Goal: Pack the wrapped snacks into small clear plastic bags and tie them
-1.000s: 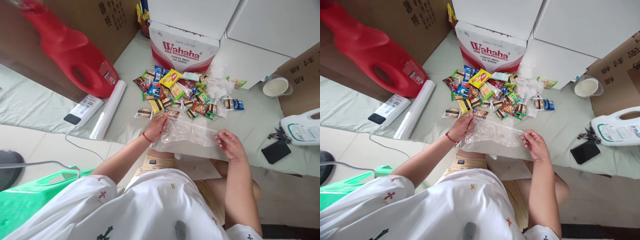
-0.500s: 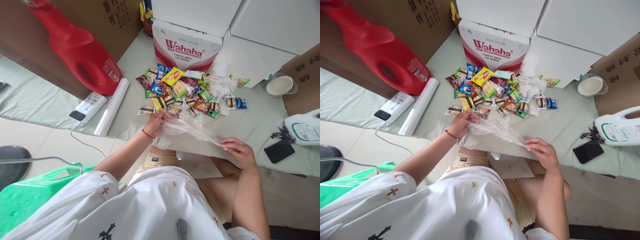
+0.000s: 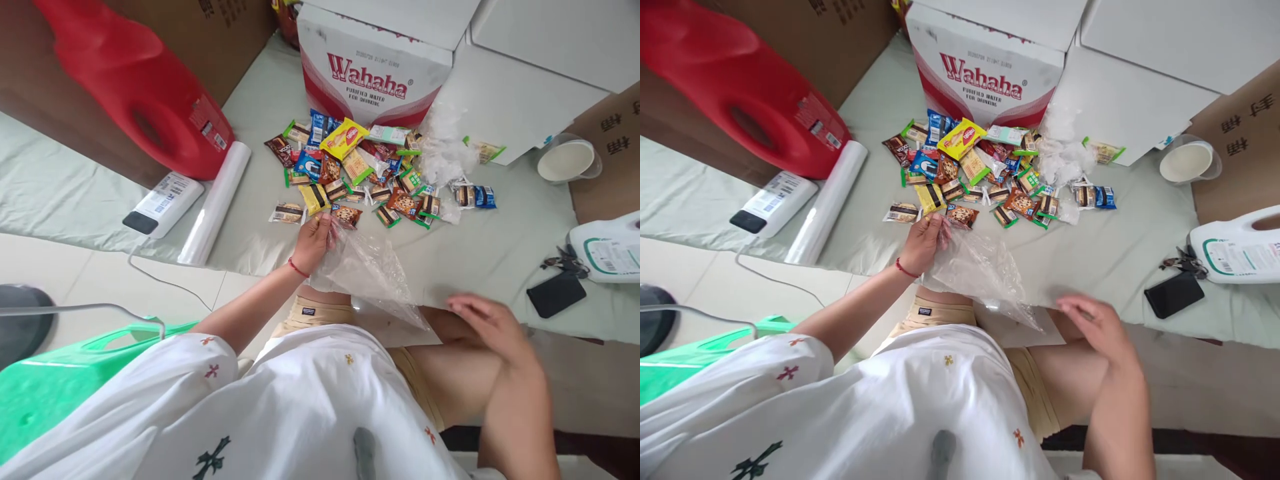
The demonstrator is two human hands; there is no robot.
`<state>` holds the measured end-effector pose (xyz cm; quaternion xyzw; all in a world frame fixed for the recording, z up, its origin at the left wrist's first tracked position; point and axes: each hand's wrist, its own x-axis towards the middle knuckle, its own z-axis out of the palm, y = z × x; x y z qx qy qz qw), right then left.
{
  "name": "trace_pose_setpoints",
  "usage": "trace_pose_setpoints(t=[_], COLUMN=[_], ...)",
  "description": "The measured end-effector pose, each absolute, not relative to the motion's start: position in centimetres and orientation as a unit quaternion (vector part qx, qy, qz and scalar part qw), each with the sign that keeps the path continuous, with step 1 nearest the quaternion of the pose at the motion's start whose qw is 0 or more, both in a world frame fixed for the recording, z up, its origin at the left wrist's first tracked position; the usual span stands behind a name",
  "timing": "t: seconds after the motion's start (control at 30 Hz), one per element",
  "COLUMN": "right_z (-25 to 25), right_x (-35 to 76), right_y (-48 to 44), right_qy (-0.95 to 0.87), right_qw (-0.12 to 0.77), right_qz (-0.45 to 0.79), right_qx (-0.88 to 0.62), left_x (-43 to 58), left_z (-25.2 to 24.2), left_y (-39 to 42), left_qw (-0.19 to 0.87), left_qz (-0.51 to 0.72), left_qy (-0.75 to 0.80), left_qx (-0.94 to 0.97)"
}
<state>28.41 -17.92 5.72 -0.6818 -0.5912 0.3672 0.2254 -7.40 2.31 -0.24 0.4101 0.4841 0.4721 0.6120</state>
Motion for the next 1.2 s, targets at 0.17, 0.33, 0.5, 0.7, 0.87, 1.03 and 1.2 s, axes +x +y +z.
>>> trace_pose_setpoints(t=[0.17,0.33,0.5,0.7,0.87,1.03,1.2], right_z=[2.4,-0.6,-0.4,1.7,2.2,2.3,1.7], right_x=[23.7,18.6,19.8,24.4,27.2,27.7,28.8], right_y=[-9.3,-5.7,-6.3,-6.8,-7.0,-6.9,-7.1], right_qy=[-0.573,-0.622,-0.504,-0.358,-0.331,-0.339,-0.343], right_qw=[0.335,0.262,0.366,0.51,0.495,0.461,0.435], right_qz=[0.257,0.248,0.33,0.338,0.289,0.274,0.266], right_qx=[-0.703,-0.695,-0.709,-0.706,-0.749,-0.773,-0.789], left_x=[-7.5,-8.4,-9.5,-7.4,-4.9,-3.8,-3.1], left_z=[0.1,0.1,-0.6,-1.1,0.2,2.7,0.8], left_y=[1.9,2.1,2.7,3.9,4.1,0.8,-1.0], left_qw=[0.624,0.595,0.548,0.502,0.307,0.094,0.104], left_qz=[0.458,0.472,0.479,0.426,0.436,0.418,0.181], left_qy=[0.467,0.475,0.506,0.488,0.511,0.38,0.315], left_qx=[0.428,0.444,0.464,0.573,0.674,0.82,0.926])
